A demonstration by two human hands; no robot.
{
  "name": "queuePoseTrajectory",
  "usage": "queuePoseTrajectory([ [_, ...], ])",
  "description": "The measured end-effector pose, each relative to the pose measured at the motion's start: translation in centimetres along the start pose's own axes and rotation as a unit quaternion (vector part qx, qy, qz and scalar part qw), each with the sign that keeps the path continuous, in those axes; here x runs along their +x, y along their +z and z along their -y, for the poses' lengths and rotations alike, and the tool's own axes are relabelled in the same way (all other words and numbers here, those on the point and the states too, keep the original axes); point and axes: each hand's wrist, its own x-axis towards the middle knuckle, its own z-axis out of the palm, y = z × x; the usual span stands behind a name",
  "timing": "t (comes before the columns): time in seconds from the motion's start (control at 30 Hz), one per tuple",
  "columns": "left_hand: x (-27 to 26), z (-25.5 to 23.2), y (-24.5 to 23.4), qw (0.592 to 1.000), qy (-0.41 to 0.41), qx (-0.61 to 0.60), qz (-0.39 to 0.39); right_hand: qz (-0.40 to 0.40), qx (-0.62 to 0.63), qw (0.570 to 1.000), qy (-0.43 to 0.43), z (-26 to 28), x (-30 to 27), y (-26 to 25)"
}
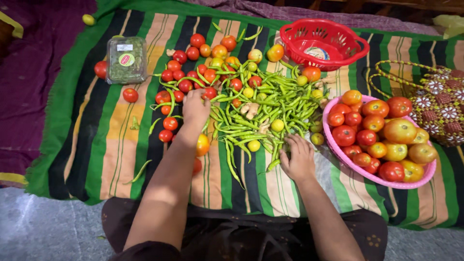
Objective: The person sits on a patterned mat and sorts a pile of mixed vegetables, including tomatoes, green chilies, and lemons. They pick up individual items and place them into a pink basket or arrange them on the mat.
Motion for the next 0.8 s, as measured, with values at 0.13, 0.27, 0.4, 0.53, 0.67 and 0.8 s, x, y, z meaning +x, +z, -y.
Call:
queuePoseTrajectory([
  [0.13,-0.5,2.2,2.1,0.999,-0.029,0.009,0.018,0.001,0.005,1.000,0.010,0.2,0.1,-0.2],
  [0.27,-0.3,3.0,3.2,0.997,-0.015,0.054,0.056,-0.006,0.023,1.000,0.002,0.1,0.1,-0.2],
  [0.4,0.6,1.1,3.0,0.989,-0.065,0.082,0.108,-0.005,0.006,1.000,0.001,0.1,0.4,-0.3],
  [0.53,2.2,-1.5,2.5,0.972,-0.180,0.072,0.132,-0.017,0.005,1.000,-0.003,-0.1,0.3,0.0],
  [0.67,2.6,-3.1,2.0,0.969,-0.205,0.078,0.118,-0.038,0.006,0.999,-0.011,-0.3,0.3,0.2],
  [0.8,1.6,-2.8,2.1,0.983,-0.148,0.111,0.015,-0.049,0.012,0.999,-0.017,-0.3,0.0,0.2],
])
